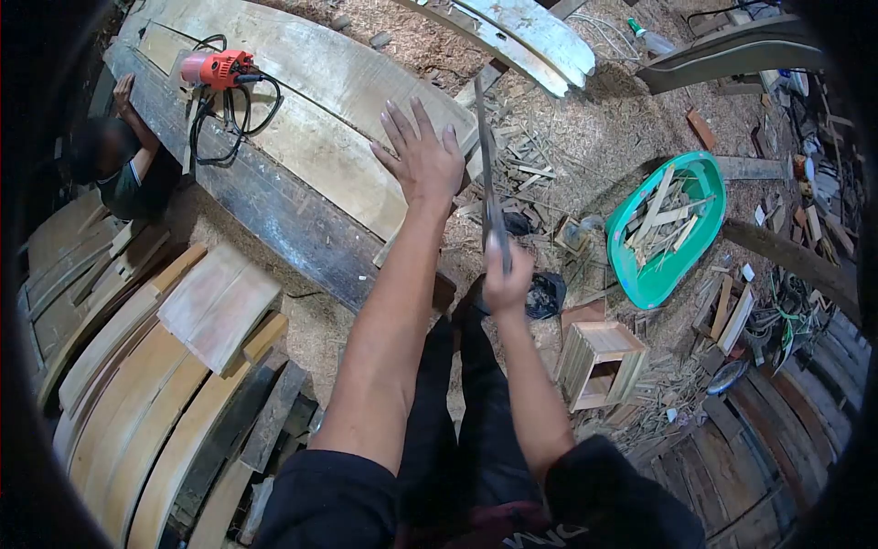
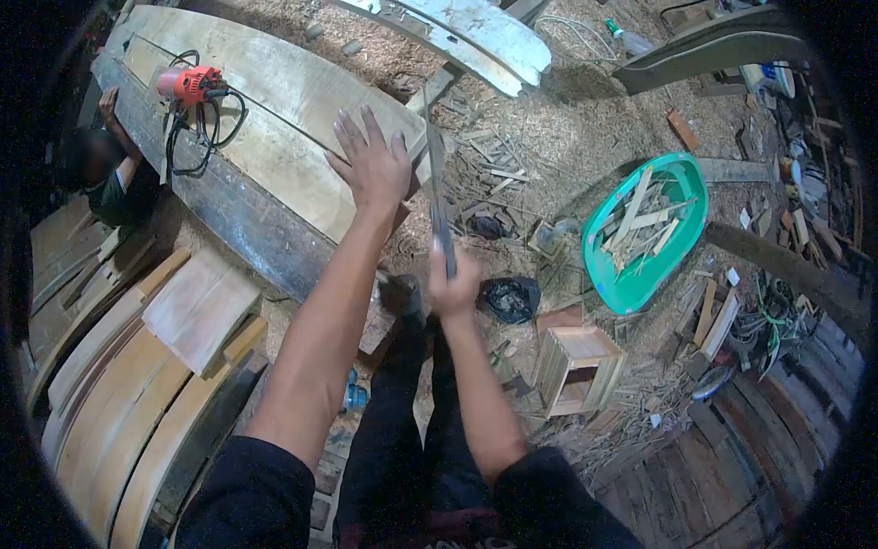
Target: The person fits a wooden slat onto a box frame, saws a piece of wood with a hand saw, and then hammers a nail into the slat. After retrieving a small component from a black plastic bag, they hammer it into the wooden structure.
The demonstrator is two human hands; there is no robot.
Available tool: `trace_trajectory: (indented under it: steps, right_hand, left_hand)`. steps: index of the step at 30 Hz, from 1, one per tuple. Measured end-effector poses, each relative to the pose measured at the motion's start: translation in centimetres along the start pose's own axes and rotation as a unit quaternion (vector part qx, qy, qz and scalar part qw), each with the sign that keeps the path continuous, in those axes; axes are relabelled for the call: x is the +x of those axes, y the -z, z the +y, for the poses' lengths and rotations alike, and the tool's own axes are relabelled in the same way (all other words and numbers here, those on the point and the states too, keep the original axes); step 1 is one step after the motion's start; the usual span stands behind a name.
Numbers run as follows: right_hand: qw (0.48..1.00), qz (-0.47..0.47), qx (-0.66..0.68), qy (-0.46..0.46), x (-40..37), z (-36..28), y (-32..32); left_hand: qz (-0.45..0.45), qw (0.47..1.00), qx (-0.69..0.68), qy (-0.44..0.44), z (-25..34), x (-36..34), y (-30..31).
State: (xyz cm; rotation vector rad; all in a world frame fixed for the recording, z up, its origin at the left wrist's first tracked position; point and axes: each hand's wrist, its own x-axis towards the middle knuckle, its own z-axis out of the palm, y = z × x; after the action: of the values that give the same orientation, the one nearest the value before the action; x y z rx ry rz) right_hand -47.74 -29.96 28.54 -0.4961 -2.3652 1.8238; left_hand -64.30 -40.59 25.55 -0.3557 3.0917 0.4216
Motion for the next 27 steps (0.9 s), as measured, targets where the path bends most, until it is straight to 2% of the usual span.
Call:
trace_trajectory:
  steps: [1,2,4,6,7,10,13,16,18,21,22,24,26,27]
  right_hand:
    - [0.998,0.000,0.006,-0.056,-3.1,-0.4,0.8]
    - [0.998,0.006,0.021,-0.057,-5.5,0.2,1.4]
    - [0.996,0.015,0.063,-0.054,-5.4,-0.2,1.5]
    - [0.996,-0.011,0.055,-0.062,-1.5,1.4,0.2]
    - [0.999,0.006,0.028,-0.023,1.6,1.1,-1.0]
    - [0.997,-0.009,0.037,-0.068,4.9,0.6,-1.7]
    - [0.998,0.006,0.029,-0.054,-2.2,0.2,0.3]
    - [0.989,0.012,0.086,-0.121,-5.1,-0.3,1.9]
    - [0.994,0.019,0.054,-0.088,-2.7,1.2,0.6]
    - [0.999,0.001,0.031,-0.029,4.8,1.0,-1.8]
    - [0.996,-0.012,0.042,-0.083,5.9,-0.1,-1.7]
    - [0.999,-0.004,-0.005,-0.053,3.9,-0.4,-1.3]
    - [0.999,0.012,-0.004,-0.041,-2.1,0.5,0.1]
    - [0.997,0.012,0.028,-0.073,-5.4,0.9,1.1]
  left_hand:
    - [-0.004,1.000,0.001,0.002,-0.1,-0.4,0.0]
    - [0.000,1.000,0.001,0.001,-0.2,-0.3,-0.1]
    - [0.006,1.000,0.002,-0.002,-0.2,-0.3,-0.3]
    - [0.003,1.000,0.002,-0.003,-0.1,-0.5,-0.4]
    - [0.005,1.000,0.003,-0.001,-0.2,-0.3,-0.3]
    - [0.004,1.000,0.011,-0.002,-0.2,-0.3,-0.4]
    - [0.007,1.000,0.003,-0.003,-0.1,-0.3,-0.2]
    - [-0.007,1.000,-0.002,0.005,-0.1,-0.2,0.0]
    - [0.002,1.000,0.000,-0.001,-0.3,-0.5,-0.1]
    - [0.007,1.000,0.004,-0.008,-0.1,0.0,-0.1]
    - [0.003,1.000,0.008,-0.007,-0.3,-0.4,-0.2]
    - [0.009,1.000,-0.005,-0.002,-0.1,-0.3,-0.1]
    - [0.007,1.000,-0.013,0.000,0.0,-0.6,-0.2]
    - [0.006,1.000,-0.013,0.001,0.0,-0.8,-0.3]
